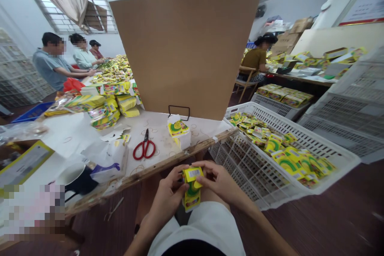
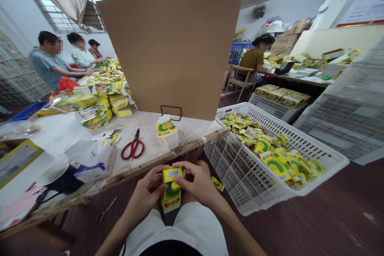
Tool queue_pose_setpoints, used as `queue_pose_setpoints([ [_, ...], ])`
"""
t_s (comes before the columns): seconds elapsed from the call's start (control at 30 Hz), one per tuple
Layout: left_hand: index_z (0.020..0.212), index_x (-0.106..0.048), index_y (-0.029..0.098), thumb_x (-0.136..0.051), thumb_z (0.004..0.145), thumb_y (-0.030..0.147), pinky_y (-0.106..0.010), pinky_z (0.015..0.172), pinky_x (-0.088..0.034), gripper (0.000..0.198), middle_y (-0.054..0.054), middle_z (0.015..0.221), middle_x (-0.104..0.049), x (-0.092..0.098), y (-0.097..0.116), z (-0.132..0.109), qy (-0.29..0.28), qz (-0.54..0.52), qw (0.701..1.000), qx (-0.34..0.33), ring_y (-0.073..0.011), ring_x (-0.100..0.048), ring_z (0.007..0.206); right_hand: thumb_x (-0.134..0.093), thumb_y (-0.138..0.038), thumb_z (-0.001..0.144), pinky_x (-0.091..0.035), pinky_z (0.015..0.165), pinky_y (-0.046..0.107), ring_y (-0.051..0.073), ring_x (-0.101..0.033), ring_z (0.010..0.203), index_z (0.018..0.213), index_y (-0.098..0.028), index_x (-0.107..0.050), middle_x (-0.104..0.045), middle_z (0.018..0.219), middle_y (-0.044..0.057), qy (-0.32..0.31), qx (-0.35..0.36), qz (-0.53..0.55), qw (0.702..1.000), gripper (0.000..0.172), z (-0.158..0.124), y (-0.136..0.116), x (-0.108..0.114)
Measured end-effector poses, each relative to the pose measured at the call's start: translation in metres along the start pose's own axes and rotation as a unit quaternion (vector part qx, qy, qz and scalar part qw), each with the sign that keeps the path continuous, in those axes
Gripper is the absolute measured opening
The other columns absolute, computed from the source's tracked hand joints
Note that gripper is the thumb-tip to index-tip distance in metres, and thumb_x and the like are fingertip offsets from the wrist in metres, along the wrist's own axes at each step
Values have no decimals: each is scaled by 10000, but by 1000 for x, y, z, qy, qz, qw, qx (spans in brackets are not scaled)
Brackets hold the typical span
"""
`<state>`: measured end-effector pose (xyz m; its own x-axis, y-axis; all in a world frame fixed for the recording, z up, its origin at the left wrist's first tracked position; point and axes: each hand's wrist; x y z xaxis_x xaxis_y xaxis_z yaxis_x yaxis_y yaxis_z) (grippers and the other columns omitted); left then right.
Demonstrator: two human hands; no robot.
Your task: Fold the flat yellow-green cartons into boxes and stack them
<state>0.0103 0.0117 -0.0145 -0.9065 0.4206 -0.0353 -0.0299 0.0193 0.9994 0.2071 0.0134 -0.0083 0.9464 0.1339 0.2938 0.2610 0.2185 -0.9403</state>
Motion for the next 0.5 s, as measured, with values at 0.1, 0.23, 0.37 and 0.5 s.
queue_pose_setpoints([
  [0.1, 1251, -495, 203, -612, 823, 253, -339, 854, -500, 447, -108, 1109, -671, -3, 1, 1, -16, -17, 1000, 5, -238, -641, 993, -620, -283, 803, -366, 497, 210, 120, -465, 536, 1052, -235, -630, -518, 595, -44, 28, -16, -71, 997, 253, 0, -1, -4],
  [0.23, 1246, -479, 192, -659, 786, 287, -324, 770, -509, 503, -105, 1008, -703, -4, 2, 4, -15, -79, 997, 19, -235, -665, 895, -617, -224, 777, -343, 481, 209, 117, -451, 513, 1034, -245, -603, -483, 579, -55, 60, -3, -105, 993, 258, 0, 1, -14],
  [0.37, 1208, -501, 174, -711, 736, 290, -321, 738, -503, 529, -98, 944, -714, -2, 4, 5, 4, -88, 996, 29, -228, -672, 815, -636, -197, 746, -338, 477, 208, 111, -454, 506, 1077, -237, -561, -492, 591, -65, 40, -11, -75, 996, 342, -1, 3, -18],
  [0.5, 1187, -507, 172, -714, 730, 266, -322, 728, -506, 510, -92, 930, -715, 1, 4, 8, 6, -88, 996, 26, -214, -669, 780, -625, -277, 800, -385, 522, 218, 121, -498, 566, 1046, -216, -603, -566, 648, -35, 29, -12, -36, 999, 255, -1, 5, -11],
])
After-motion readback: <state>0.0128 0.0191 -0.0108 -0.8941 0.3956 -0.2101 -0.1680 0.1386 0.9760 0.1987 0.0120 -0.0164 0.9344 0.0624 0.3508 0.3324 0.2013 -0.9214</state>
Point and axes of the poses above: each hand's wrist, its own z-axis towards the middle knuckle, its own x-axis out of the back of the hand, y = z × x
